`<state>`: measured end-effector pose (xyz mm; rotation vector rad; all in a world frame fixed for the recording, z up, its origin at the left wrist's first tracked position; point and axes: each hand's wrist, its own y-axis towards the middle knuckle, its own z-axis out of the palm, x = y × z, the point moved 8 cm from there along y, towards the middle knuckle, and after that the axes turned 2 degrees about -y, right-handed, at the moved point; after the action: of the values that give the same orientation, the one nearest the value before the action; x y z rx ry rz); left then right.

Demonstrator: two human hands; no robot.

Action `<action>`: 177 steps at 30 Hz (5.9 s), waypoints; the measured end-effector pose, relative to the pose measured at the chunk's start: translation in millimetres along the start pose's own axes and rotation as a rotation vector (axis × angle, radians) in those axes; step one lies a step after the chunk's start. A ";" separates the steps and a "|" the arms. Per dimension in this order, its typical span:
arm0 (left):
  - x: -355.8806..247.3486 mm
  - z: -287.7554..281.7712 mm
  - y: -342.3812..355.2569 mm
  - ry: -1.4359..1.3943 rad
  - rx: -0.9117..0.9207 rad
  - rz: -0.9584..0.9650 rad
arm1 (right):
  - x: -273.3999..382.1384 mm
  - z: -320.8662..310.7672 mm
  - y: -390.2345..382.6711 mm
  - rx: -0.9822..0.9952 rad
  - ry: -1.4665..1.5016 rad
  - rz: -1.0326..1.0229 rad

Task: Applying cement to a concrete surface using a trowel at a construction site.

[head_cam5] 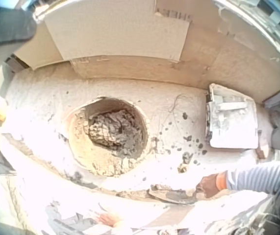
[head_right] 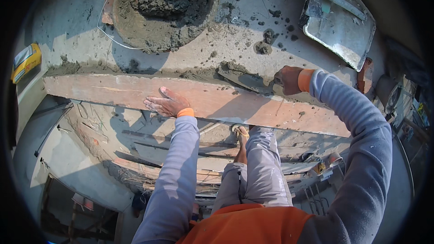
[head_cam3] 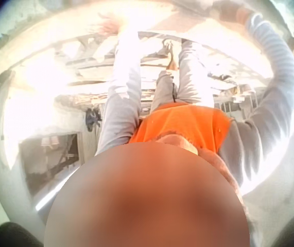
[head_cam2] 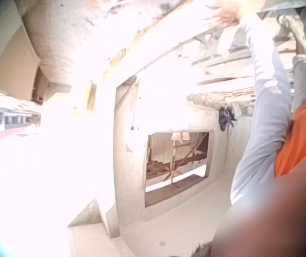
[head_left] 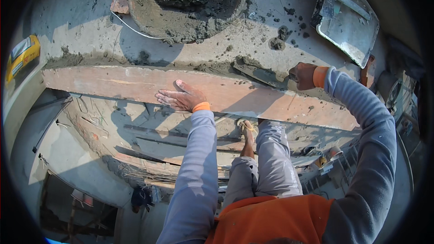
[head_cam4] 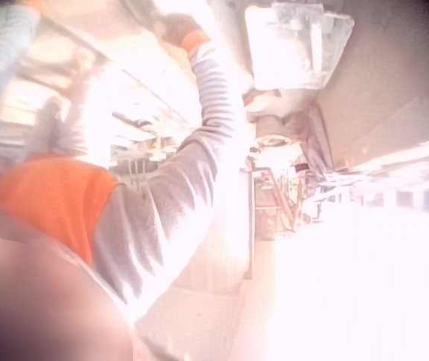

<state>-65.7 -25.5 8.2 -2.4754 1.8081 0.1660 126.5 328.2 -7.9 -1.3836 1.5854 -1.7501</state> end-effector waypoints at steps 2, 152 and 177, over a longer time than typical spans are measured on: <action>3.4 3.1 -1.9 -0.018 0.012 0.000 | 6.1 -4.2 -0.8 0.038 -0.078 -0.121; 3.3 -9.6 3.1 -0.042 0.091 -0.046 | 219.1 -208.5 31.6 -0.476 -0.309 0.147; -0.9 -8.3 2.6 -0.059 0.082 -0.030 | 69.9 -367.5 -11.5 -1.066 0.093 0.295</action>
<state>-68.1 -26.4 16.5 -2.4147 1.7181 0.1576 -211.7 462.6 79.3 -1.3194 2.7872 -0.7593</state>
